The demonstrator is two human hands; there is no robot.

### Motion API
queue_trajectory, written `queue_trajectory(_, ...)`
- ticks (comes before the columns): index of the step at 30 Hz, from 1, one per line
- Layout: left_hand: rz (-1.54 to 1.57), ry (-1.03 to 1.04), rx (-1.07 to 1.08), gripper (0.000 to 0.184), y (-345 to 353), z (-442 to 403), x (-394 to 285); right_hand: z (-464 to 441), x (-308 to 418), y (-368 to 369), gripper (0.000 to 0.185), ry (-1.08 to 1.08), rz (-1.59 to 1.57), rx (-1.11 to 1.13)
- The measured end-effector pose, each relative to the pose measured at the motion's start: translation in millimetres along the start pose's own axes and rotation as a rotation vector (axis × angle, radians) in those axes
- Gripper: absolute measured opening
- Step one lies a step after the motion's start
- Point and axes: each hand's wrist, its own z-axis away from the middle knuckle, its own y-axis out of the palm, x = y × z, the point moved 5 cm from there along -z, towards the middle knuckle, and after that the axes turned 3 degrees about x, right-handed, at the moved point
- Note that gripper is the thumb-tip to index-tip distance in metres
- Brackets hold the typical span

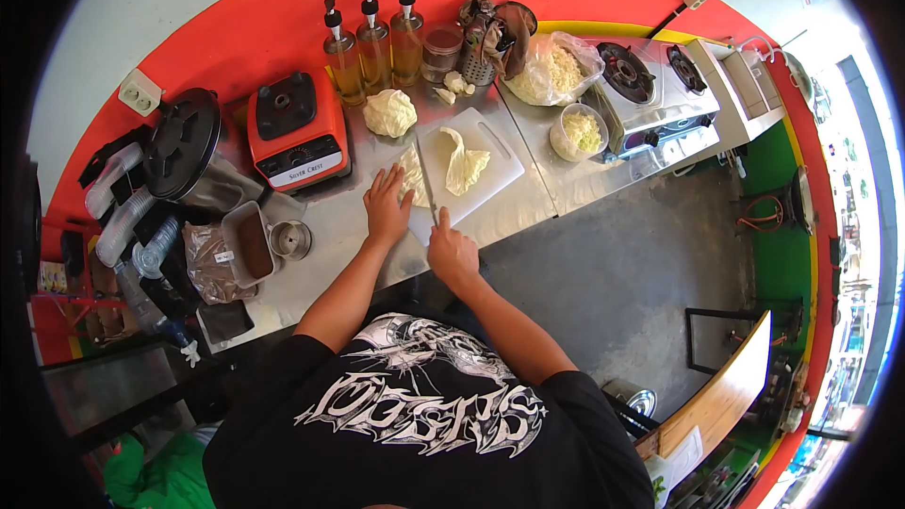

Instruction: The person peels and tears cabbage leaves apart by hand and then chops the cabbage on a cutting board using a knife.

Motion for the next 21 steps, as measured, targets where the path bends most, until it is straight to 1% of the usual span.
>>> queue_trajectory(1, 0.045, -0.003, -0.075, 0.053, -4, 0, 1, 1, 2, 6, 0.052, -0.002, 0.001, 0.000)
queue_trajectory(2, 0.043, -0.005, -0.075, 0.053, -4, 0, 4, 1, 5, 13, 0.052, -0.025, -0.001, 0.005)
queue_trajectory(4, 0.071, -0.029, -0.123, 0.043, -12, 5, 9, 4, 11, 20, 0.053, -0.064, 0.004, 0.006)
queue_trajectory(5, 0.068, -0.032, -0.117, 0.043, -14, 7, 11, 5, 12, 23, 0.053, -0.062, 0.000, 0.012)
queue_trajectory(7, 0.076, -0.025, -0.112, 0.036, -17, 8, 11, 5, 13, 28, 0.055, -0.092, 0.013, -0.006)
queue_trajectory(14, 0.084, -0.011, -0.133, 0.033, -17, 8, 14, 7, 12, 40, 0.055, -0.088, 0.066, 0.031)
queue_trajectory(16, 0.103, 0.012, -0.145, 0.028, -17, 8, 14, 6, 18, 39, 0.055, -0.069, 0.126, 0.057)
queue_trajectory(21, 0.068, 0.044, -0.111, 0.023, -20, 9, 12, -20, 31, 46, 0.053, -0.069, 0.186, 0.024)
